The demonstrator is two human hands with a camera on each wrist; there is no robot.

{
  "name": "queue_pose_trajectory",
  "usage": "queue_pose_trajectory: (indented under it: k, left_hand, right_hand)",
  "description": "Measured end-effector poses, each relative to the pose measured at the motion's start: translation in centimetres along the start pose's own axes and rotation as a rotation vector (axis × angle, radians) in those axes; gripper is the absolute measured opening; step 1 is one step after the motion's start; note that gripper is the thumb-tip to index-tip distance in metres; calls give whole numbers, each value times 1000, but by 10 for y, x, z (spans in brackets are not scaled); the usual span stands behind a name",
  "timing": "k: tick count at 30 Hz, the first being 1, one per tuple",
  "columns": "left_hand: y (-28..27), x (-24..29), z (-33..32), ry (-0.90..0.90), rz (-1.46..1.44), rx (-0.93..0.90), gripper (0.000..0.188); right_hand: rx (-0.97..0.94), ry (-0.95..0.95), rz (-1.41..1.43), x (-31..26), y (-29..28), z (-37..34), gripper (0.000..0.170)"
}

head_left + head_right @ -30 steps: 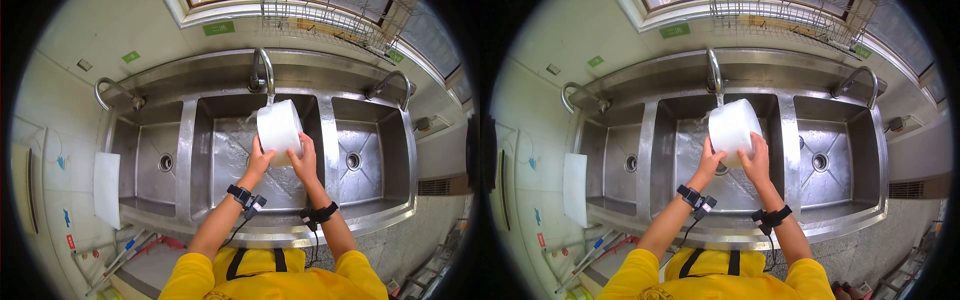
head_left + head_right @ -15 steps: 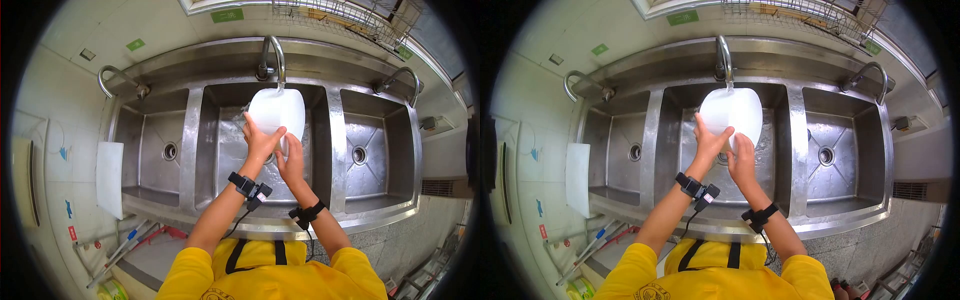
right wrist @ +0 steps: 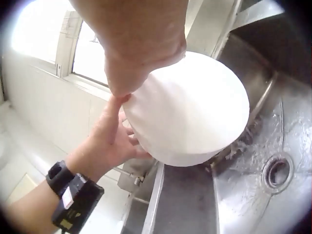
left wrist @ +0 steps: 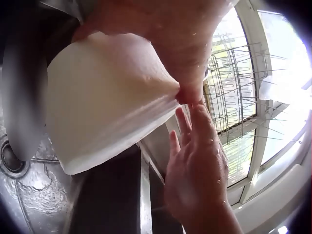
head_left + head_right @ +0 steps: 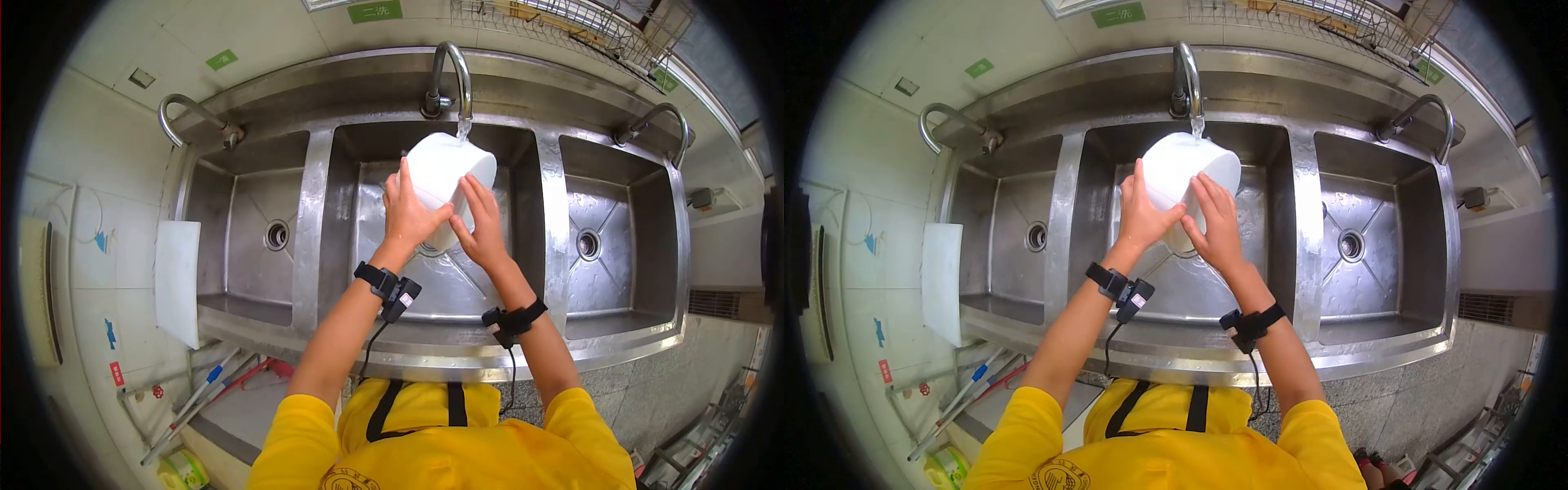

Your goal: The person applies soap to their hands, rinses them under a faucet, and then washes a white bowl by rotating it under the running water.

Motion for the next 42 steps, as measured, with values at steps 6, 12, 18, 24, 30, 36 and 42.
queue_pose_trajectory:
  k: [6,12,18,24,30,36,42]
  left_hand:
    - [-16,-9,0,66,91,11,99]
    - [-22,0,-1,135,167,-1,98]
    - [-20,3,-5,225,210,15,98]
    - [-24,0,-12,301,201,-18,99]
    - [-29,2,-17,382,142,-45,101]
    - [-26,6,-17,341,176,-7,100]
    - [-24,7,-16,322,158,-32,99]
  right_hand:
    - [-228,-27,-300,9,-8,19,40]
    - [-232,227,-185,18,-2,39,34]
    - [-369,254,-256,36,6,57,43]
    - [-340,372,-114,64,4,59,56]
    - [-338,662,95,47,-12,70,57]
    - [-460,254,-311,41,0,61,54]
    - [-289,463,-140,66,4,60,54]
Point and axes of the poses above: each hand's wrist, its own z-axis towards the middle knuckle, its own y-axis out of the palm, x = y × z, the point moved 2 cm from there along z, towards the middle knuckle, and after that the axes turned 15 degrees about z, right-handed, at the moved point
